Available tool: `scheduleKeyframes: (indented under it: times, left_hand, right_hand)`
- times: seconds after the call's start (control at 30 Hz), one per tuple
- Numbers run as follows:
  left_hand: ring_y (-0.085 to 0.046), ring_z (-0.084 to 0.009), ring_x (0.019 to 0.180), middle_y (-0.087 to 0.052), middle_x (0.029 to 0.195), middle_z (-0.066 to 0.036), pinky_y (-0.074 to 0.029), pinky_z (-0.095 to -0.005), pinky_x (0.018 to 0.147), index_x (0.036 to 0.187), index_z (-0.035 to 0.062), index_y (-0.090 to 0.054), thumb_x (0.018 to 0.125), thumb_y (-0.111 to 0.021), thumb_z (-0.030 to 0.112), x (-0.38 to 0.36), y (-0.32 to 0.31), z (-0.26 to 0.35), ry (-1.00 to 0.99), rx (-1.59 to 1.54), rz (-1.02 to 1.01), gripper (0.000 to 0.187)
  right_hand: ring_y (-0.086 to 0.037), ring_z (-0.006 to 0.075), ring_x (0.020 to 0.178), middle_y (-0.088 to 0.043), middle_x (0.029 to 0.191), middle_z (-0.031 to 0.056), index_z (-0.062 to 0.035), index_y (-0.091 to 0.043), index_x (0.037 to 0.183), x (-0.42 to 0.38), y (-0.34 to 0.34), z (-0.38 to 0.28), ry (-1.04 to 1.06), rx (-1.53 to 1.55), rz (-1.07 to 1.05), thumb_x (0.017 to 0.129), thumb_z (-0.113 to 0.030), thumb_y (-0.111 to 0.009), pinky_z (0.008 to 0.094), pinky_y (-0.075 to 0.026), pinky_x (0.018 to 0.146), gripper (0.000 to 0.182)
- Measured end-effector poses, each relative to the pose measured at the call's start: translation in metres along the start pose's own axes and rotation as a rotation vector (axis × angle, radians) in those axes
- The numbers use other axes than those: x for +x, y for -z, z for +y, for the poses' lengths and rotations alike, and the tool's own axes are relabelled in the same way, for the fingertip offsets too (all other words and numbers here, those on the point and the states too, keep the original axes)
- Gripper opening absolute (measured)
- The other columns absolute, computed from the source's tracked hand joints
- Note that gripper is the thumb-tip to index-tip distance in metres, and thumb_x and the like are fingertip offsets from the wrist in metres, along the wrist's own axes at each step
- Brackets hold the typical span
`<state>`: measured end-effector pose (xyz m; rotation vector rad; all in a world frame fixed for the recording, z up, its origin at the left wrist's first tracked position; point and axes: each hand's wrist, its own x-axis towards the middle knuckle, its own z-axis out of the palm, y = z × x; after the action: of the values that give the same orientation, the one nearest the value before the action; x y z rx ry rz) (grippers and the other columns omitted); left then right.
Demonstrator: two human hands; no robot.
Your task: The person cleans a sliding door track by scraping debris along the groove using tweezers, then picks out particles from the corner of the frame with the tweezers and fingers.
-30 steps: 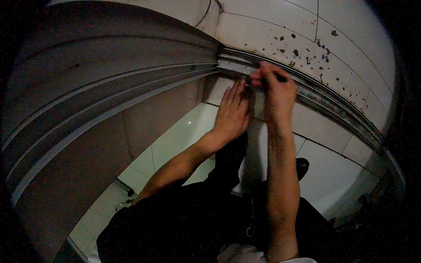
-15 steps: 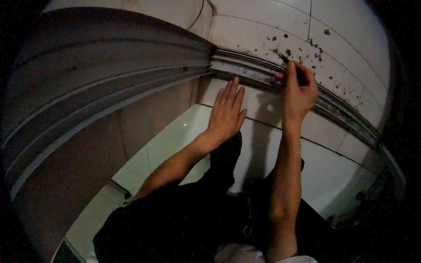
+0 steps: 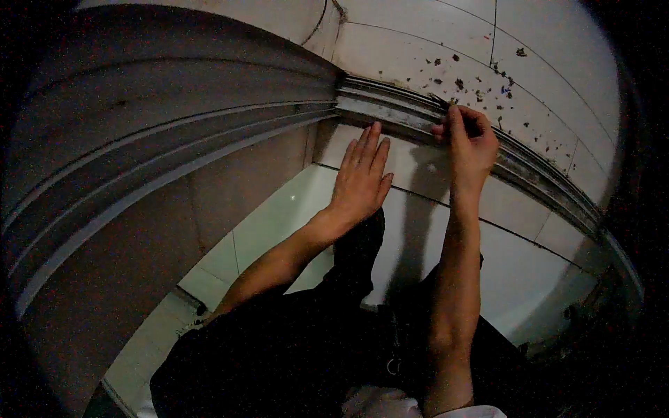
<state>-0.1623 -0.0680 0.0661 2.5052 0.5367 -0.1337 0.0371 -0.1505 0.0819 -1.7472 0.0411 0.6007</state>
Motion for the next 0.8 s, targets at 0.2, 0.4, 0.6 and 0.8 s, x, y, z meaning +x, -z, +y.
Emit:
scheduleKeyframes:
  times: [0.2, 0.4, 0.6, 0.8]
  left_hand:
    - [-0.027, -0.0462, 0.153, -0.018, 0.169, -0.029, -0.024, -0.0569, 0.124, 0.152, -0.0053, -0.039, 0.092, -0.070, 0.021, -0.001, 0.000, -0.001, -0.016, -0.008, 0.014, 0.073]
    - [-0.027, -0.0464, 0.153, -0.018, 0.168, -0.030, -0.023, -0.0562, 0.125, 0.152, -0.0044, -0.040, 0.092, -0.070, 0.020, 0.001, 0.002, 0.000, -0.010, 0.000, 0.002, 0.071]
    - [-0.049, -0.0400, 0.136, -0.045, 0.150, -0.025, -0.038, -0.0512, 0.115, 0.144, 0.0005, -0.051, 0.096, -0.065, 0.017, 0.010, 0.029, 0.019, 0.071, -0.149, 0.140, 0.052]
    - [-0.063, -0.0137, 0.098, -0.067, 0.106, -0.004, -0.051, -0.0302, 0.078, 0.123, 0.0009, -0.068, 0.105, -0.062, 0.024, 0.082, 0.063, 0.024, 0.577, -1.201, -0.064, 0.030]
  right_hand:
    - [-0.073, 0.0187, 0.069, -0.073, 0.085, 0.0122, 0.0068, -0.068, 0.107, 0.008, 0.011, -0.009, 0.044, -0.310, 0.017, 0.100, -0.018, -0.070, 0.0290, -0.058, 0.067, 0.026]
    - [-0.072, 0.0184, 0.069, -0.072, 0.084, 0.0111, 0.0056, -0.070, 0.105, 0.002, 0.025, -0.055, -0.057, -0.147, 0.071, 0.099, -0.016, -0.071, 0.0298, -0.059, 0.066, 0.023]
    - [-0.070, 0.0152, 0.073, -0.072, 0.088, 0.0092, 0.0043, -0.070, 0.111, 0.000, 0.026, -0.033, 0.054, -0.008, -0.038, 0.099, -0.015, -0.072, 0.0286, -0.059, 0.067, 0.023]
    - [-0.068, 0.0119, 0.083, -0.074, 0.095, 0.0060, 0.0001, -0.072, 0.110, -0.016, 0.013, -0.042, 0.082, -0.022, -0.012, 0.097, -0.010, -0.074, 0.0263, -0.055, 0.074, 0.017]
